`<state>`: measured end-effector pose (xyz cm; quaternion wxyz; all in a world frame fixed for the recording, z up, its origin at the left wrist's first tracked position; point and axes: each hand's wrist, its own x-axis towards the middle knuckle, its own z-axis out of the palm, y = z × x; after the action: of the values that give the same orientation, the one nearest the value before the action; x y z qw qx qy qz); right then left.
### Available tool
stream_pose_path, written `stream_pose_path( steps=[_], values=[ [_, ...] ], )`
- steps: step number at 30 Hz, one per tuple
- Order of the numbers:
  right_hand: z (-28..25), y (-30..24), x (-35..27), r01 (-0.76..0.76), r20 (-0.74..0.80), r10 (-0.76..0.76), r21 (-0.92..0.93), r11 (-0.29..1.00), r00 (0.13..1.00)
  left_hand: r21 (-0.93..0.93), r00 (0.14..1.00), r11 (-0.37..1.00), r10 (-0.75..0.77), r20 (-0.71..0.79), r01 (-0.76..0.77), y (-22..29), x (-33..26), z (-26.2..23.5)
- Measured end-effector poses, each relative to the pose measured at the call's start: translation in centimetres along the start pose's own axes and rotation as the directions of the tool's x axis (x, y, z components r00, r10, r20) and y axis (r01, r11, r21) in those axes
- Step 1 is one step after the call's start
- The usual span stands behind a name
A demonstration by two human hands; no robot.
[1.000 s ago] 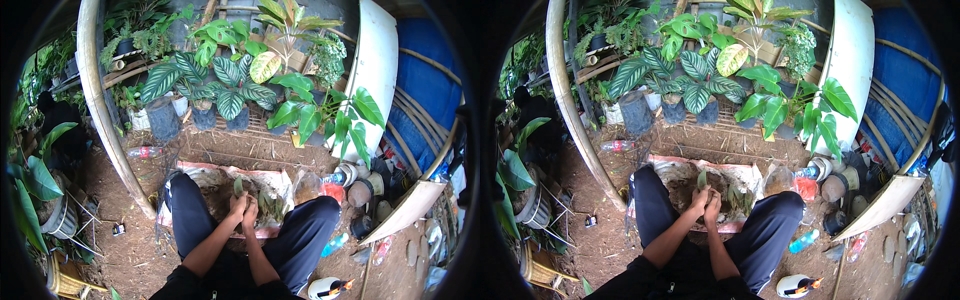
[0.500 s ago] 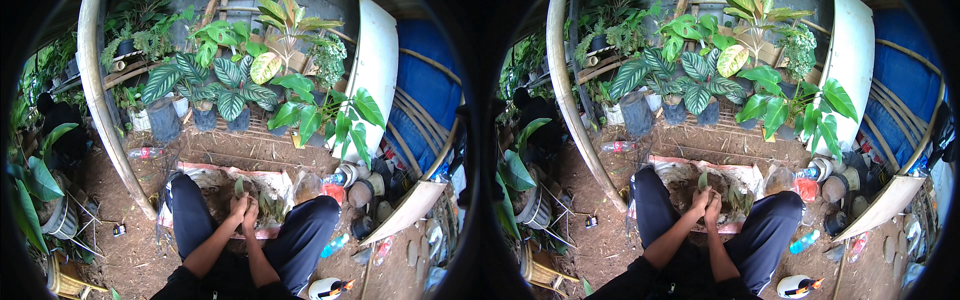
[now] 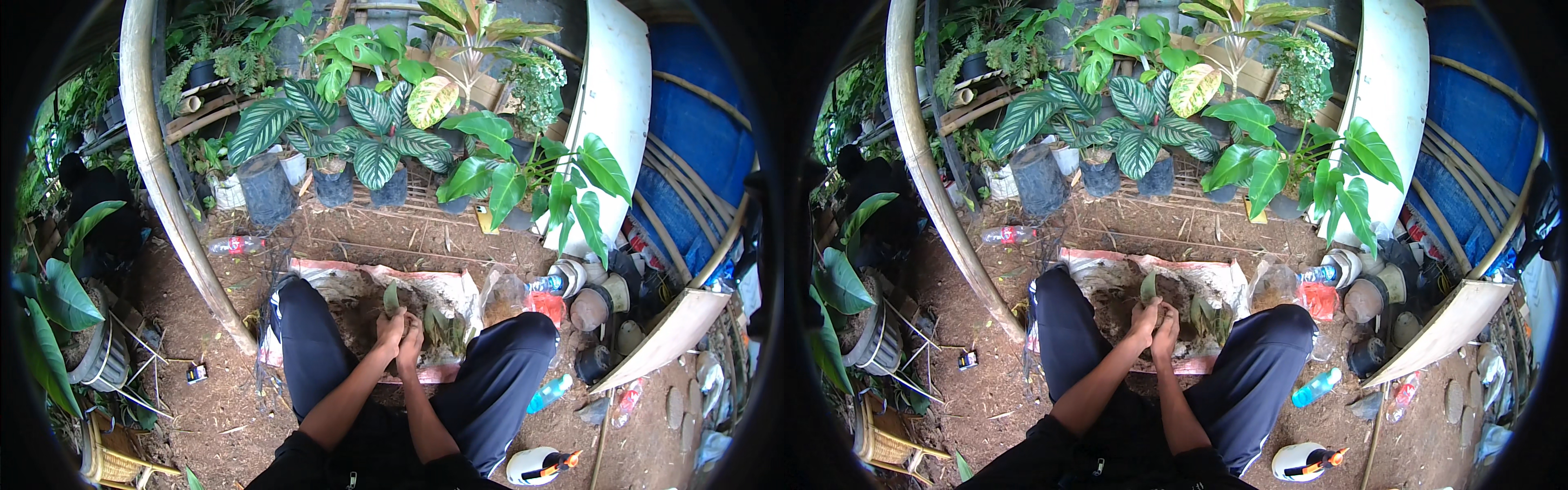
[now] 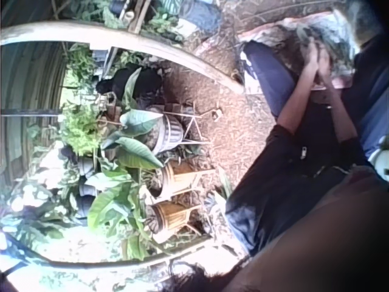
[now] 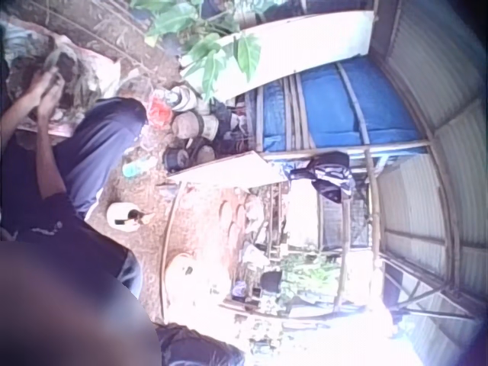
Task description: The person sits cross-legged and packs soil around a small plant held in a bag, using both hands to press and shape the soil. The person continues to adjust the soil and plant within the bag throughout the clip.
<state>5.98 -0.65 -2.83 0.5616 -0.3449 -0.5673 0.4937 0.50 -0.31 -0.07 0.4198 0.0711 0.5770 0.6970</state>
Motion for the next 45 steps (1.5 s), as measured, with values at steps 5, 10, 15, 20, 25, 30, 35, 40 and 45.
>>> stream_pose_path(
  steps=[5, 10, 15, 20, 25, 30, 35, 40, 45],
  values=[
    [0.0, 0.1, 0.1, -0.003, -0.011, 0.002, -0.023, 1.0, 1.0, 0.021, 0.999, 0.999, -0.04, 0.016, 0.04, 0.0, 0.1, -0.1],
    [-0.1, 0.2, 0.1, 0.004, -0.001, -0.004, -0.013, 1.0, 1.0, 0.018, 1.0, 1.0, -0.026, 0.007, 0.026, 0.5, -0.4, 0.1],
    [-0.1, 0.2, 0.1, 0.02, -0.004, -0.02, -0.022, 1.0, 1.0, 0.025, 1.0, 0.999, -0.022, 0.01, 0.021, 0.9, -0.9, 0.1],
    [0.0, 0.0, 0.1, 0.005, -0.015, -0.006, -0.05, 0.999, 1.0, 0.028, 1.0, 1.0, -0.009, -0.016, 0.009, 0.8, -0.8, 0.1],
    [-0.1, -0.2, 0.0, 0.029, 0.001, -0.029, -0.043, 0.999, 1.0, 0.012, 1.0, 1.0, -0.003, -0.004, 0.003, 0.4, -0.2, 0.1],
    [0.0, -0.3, 0.0, 0.019, 0.003, -0.019, -0.039, 0.999, 1.0, -0.006, 1.0, 1.0, -0.008, 0.006, 0.008, 0.5, -0.4, 0.1],
    [0.0, -0.4, 0.1, 0.004, -0.004, -0.004, -0.048, 0.999, 1.0, 0.004, 1.0, 1.0, -0.016, 0.007, 0.016, 0.8, -0.8, 0.0],
    [0.0, -0.3, 0.1, 0.008, 0.0, -0.008, -0.038, 0.999, 1.0, 0.005, 1.0, 1.0, -0.013, 0.023, 0.013, 1.0, -1.0, 0.0],
    [-0.1, 0.1, 0.1, 0.004, 0.012, -0.004, -0.009, 1.0, 1.0, 0.005, 1.0, 1.0, -0.013, 0.015, 0.013, 1.5, -1.4, 0.1]
  ],
)
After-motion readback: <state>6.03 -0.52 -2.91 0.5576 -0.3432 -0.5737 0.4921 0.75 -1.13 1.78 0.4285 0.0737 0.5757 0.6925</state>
